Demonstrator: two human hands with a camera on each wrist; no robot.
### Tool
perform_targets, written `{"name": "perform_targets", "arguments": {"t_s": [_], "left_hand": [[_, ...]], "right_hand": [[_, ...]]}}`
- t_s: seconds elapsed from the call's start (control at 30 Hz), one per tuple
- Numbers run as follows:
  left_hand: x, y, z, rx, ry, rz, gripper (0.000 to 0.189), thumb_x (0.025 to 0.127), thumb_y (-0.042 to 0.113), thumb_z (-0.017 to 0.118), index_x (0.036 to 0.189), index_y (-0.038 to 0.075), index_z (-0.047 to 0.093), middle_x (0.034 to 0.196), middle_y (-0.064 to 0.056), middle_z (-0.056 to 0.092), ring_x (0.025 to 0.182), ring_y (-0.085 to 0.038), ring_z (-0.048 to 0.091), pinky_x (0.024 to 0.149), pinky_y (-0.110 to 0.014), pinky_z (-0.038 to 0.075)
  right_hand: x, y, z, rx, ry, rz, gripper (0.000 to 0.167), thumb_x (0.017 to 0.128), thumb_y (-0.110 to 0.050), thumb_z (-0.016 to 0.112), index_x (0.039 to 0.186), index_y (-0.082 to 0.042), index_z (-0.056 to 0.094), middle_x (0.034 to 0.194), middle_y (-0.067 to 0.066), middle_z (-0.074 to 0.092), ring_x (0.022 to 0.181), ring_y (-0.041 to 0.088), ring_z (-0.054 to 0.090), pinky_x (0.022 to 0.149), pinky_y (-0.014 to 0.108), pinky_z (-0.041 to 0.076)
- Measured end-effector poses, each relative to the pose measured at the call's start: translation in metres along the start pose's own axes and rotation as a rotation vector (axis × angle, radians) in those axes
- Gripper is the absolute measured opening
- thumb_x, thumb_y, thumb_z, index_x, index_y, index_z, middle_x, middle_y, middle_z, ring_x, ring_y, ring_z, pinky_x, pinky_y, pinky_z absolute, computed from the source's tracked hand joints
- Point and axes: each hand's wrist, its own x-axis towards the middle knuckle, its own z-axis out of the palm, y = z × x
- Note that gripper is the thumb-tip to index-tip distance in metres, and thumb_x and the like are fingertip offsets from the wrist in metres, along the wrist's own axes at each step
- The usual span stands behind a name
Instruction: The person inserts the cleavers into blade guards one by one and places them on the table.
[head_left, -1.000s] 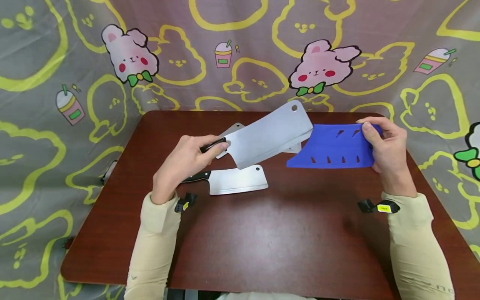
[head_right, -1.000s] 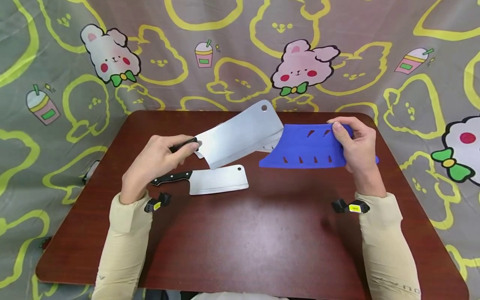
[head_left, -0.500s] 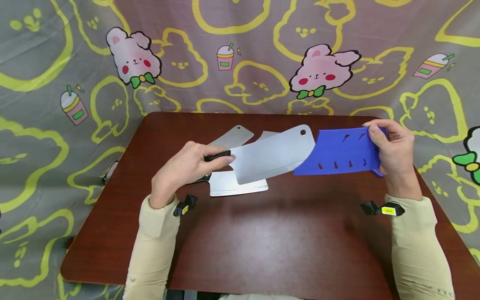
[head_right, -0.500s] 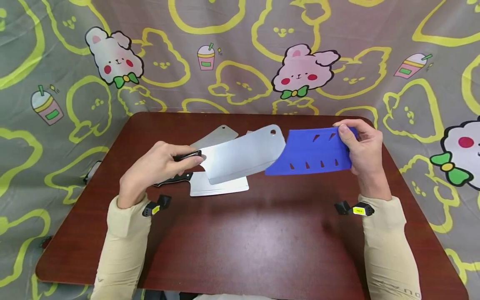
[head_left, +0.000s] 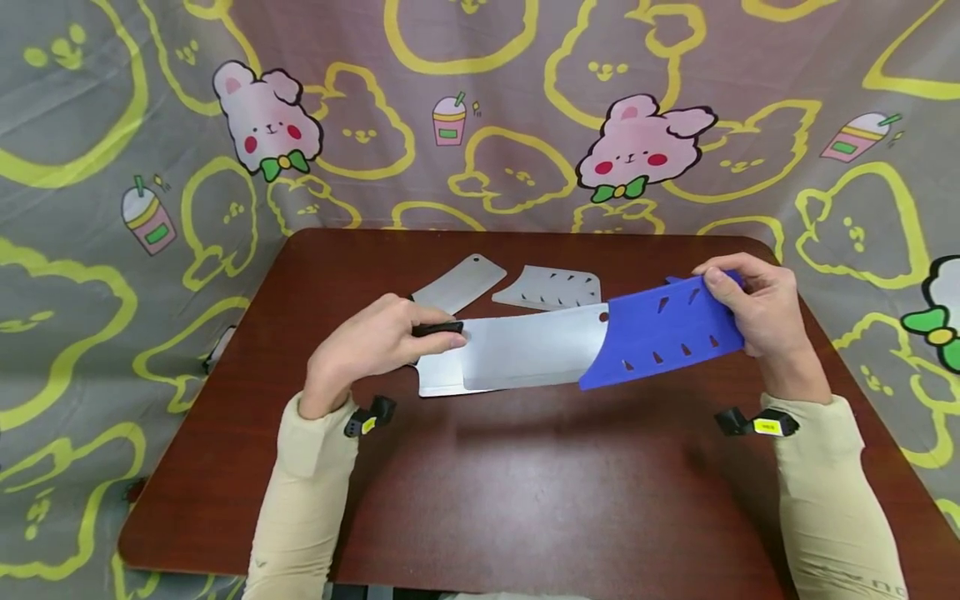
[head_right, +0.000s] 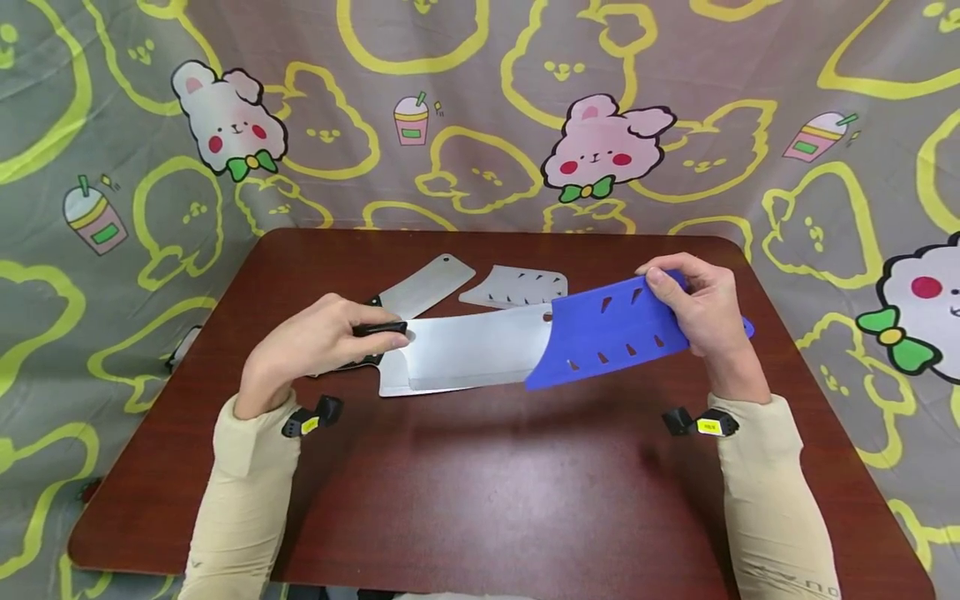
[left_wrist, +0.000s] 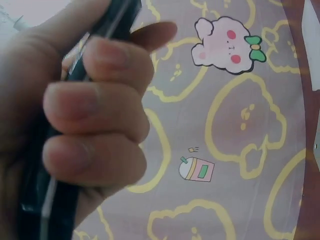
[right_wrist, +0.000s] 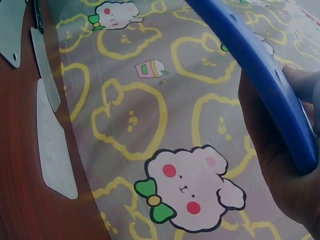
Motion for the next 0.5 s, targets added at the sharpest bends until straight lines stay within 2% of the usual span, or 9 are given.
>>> {"name": "perform_targets", "arguments": {"t_s": [0.2,0.33,0.4,0.5], "left_hand": [[0.005,-0.001,0.004,0.017,0.05,-0.001,0.024,0.096,0.044,0.06,0.083,0.025,0.066,0.06,0.012,0.039,0.056,-0.003,0.037,0.059,-0.023,0.038],[0.006,-0.001,0.002,0.04,0.057,-0.028,0.02,0.096,0.042,0.061,0.089,0.025,0.071,0.062,0.015,0.05,0.058,-0.002,0.045,0.061,-0.023,0.042],[0.007,0.0,0.003,0.043,0.03,-0.027,0.019,0.096,0.04,0.062,0.091,0.024,0.071,0.063,0.014,0.052,0.058,-0.002,0.046,0.061,-0.023,0.043],[0.009,0.002,0.005,0.053,-0.013,-0.032,0.025,0.096,0.041,0.062,0.085,0.019,0.069,0.06,0.013,0.045,0.054,-0.002,0.038,0.057,-0.023,0.038]], "right_hand": [[0.002,0.004,0.0,0.082,0.053,-0.008,0.017,0.093,0.013,0.052,0.099,0.013,0.067,0.083,0.009,0.073,0.058,0.016,0.07,0.05,0.024,0.054],[0.001,0.008,0.004,0.085,0.043,0.004,0.018,0.094,0.012,0.05,0.1,0.011,0.067,0.082,0.009,0.073,0.057,0.015,0.07,0.049,0.024,0.054],[0.0,0.011,0.009,0.063,0.02,0.021,0.018,0.095,0.011,0.05,0.099,0.009,0.068,0.083,0.006,0.072,0.057,0.012,0.068,0.048,0.022,0.053],[-0.002,0.016,0.019,0.007,-0.034,0.056,0.017,0.095,0.008,0.051,0.1,0.006,0.068,0.087,0.003,0.072,0.06,0.01,0.069,0.049,0.022,0.053]]}}
